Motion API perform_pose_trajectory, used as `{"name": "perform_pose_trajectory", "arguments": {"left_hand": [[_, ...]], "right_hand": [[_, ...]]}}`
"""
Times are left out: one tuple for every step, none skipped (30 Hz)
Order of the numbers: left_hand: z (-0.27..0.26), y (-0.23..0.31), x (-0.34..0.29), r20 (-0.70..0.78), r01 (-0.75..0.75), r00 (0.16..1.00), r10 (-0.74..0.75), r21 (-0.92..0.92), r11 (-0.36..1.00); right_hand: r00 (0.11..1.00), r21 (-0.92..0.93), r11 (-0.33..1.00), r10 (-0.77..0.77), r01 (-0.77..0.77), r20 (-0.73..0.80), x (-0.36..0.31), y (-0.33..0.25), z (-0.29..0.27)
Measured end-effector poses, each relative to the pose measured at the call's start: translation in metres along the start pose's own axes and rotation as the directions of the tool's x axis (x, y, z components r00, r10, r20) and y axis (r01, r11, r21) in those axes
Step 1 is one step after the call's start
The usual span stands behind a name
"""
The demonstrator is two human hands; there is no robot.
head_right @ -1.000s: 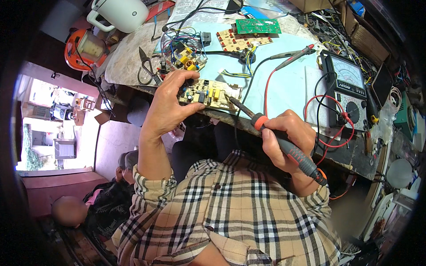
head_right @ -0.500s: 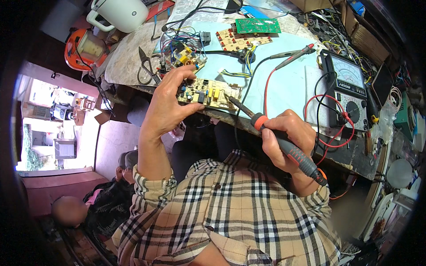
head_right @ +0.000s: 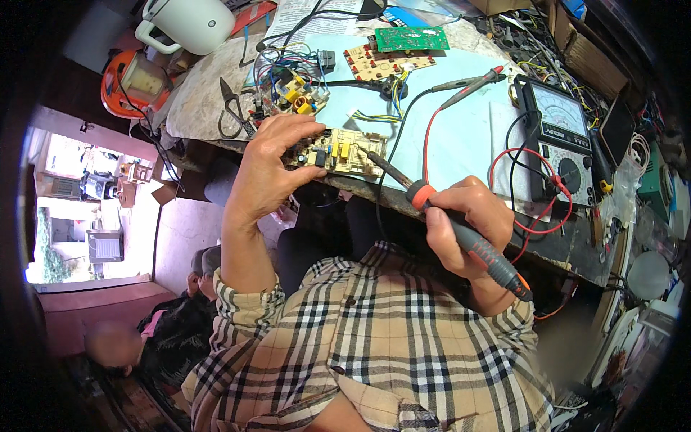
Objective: The person solders a green circuit board using a soldering iron, repeatedly flipping it to work on both sides. They then reach under the table to retrieve a small cardboard box and place it on the workbench.
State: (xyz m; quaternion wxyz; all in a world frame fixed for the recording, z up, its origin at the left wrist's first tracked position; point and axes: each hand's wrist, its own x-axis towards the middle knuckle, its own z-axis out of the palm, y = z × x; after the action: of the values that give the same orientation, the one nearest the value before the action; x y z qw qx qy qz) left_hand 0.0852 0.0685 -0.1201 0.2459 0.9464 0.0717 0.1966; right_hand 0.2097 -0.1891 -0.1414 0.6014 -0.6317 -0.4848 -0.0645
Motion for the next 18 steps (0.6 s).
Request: {"name": "perform_pose_trajectory", "arguments": {"left_hand": [[0.0,0.0,0.0,-0.002,0.003,1.0,-0.003,-0.002,1.0],[0.0,0.0,-0.001,-0.005,0.006,1.0,-0.006,-0.004,1.0],[-0.001,0.0,-0.001,-0.007,0.007,1.0,-0.007,-0.005,1.0],[-0.002,0.0,-0.001,-0.01,0.015,1.0,-0.015,0.001,1.0],[-0.004,0.0,-0.001,-0.013,0.023,1.0,-0.023,0.008,1.0],[-0.005,0.0,0.0,-0.016,0.031,0.999,-0.031,0.013,0.999],[-0.006,0.0,0.0,-0.022,0.041,0.999,-0.041,0.031,0.999],[-0.007,0.001,-0.001,-0.028,0.052,0.998,-0.05,0.049,0.997],[-0.008,0.002,-0.001,-0.034,0.063,0.998,-0.061,0.068,0.996],[-0.009,0.002,-0.002,-0.022,0.07,0.997,-0.068,0.08,0.994],[-0.01,0.002,-0.002,-0.011,0.076,0.997,-0.076,0.091,0.993],[-0.01,0.003,-0.002,0.001,0.082,0.997,-0.083,0.104,0.991],[-0.01,0.003,-0.003,0.002,0.077,0.997,-0.077,0.114,0.991],[-0.01,0.003,-0.004,0.003,0.071,0.997,-0.072,0.123,0.99],[-0.01,0.003,-0.005,0.003,0.066,0.998,-0.067,0.132,0.989],[-0.01,0.005,-0.005,0.008,0.07,0.997,-0.072,0.134,0.989],[-0.01,0.007,-0.005,0.012,0.074,0.997,-0.076,0.135,0.988],[-0.011,0.008,-0.005,0.016,0.078,0.997,-0.081,0.136,0.988]], "right_hand": [[1.0,0.01,1.0,0.015,-0.015,-0.019,-0.002,0.0,-0.002],[0.999,0.021,0.999,0.031,-0.03,-0.038,-0.003,0.0,-0.003],[0.998,0.037,0.999,0.016,-0.015,-0.054,-0.004,0.001,-0.003],[0.998,0.055,0.998,0.019,-0.015,-0.066,-0.006,0.004,-0.003],[0.997,0.074,0.997,0.021,-0.016,-0.078,-0.009,0.007,-0.002],[0.996,0.092,0.996,0.025,-0.016,-0.09,-0.01,0.008,-0.002],[0.996,0.085,0.996,0.025,-0.018,-0.086,-0.009,0.008,-0.002],[0.996,0.078,0.997,0.025,-0.019,-0.082,-0.008,0.007,-0.001],[0.997,0.072,0.997,0.025,-0.02,-0.079,-0.008,0.006,-0.001],[0.998,0.065,0.998,0.017,-0.013,-0.067,-0.008,0.006,-0.001],[0.998,0.058,0.998,0.009,-0.006,-0.055,-0.008,0.006,-0.001],[0.999,0.051,0.999,0.001,0.001,-0.044,-0.008,0.006,-0.001],[0.999,0.036,0.999,-0.01,0.012,-0.031,-0.007,0.006,-0.002],[1.0,0.02,1.0,-0.021,0.022,-0.019,-0.005,0.004,-0.002],[0.999,0.005,0.999,-0.033,0.033,-0.005,-0.005,0.004,-0.001],[0.999,0.003,0.999,-0.036,0.036,-0.009,-0.004,0.004,0.0],[0.999,0.001,0.999,-0.04,0.04,-0.013,-0.004,0.004,0.001],[0.999,-0.001,0.999,-0.044,0.044,-0.016,-0.004,0.004,0.001]]}}
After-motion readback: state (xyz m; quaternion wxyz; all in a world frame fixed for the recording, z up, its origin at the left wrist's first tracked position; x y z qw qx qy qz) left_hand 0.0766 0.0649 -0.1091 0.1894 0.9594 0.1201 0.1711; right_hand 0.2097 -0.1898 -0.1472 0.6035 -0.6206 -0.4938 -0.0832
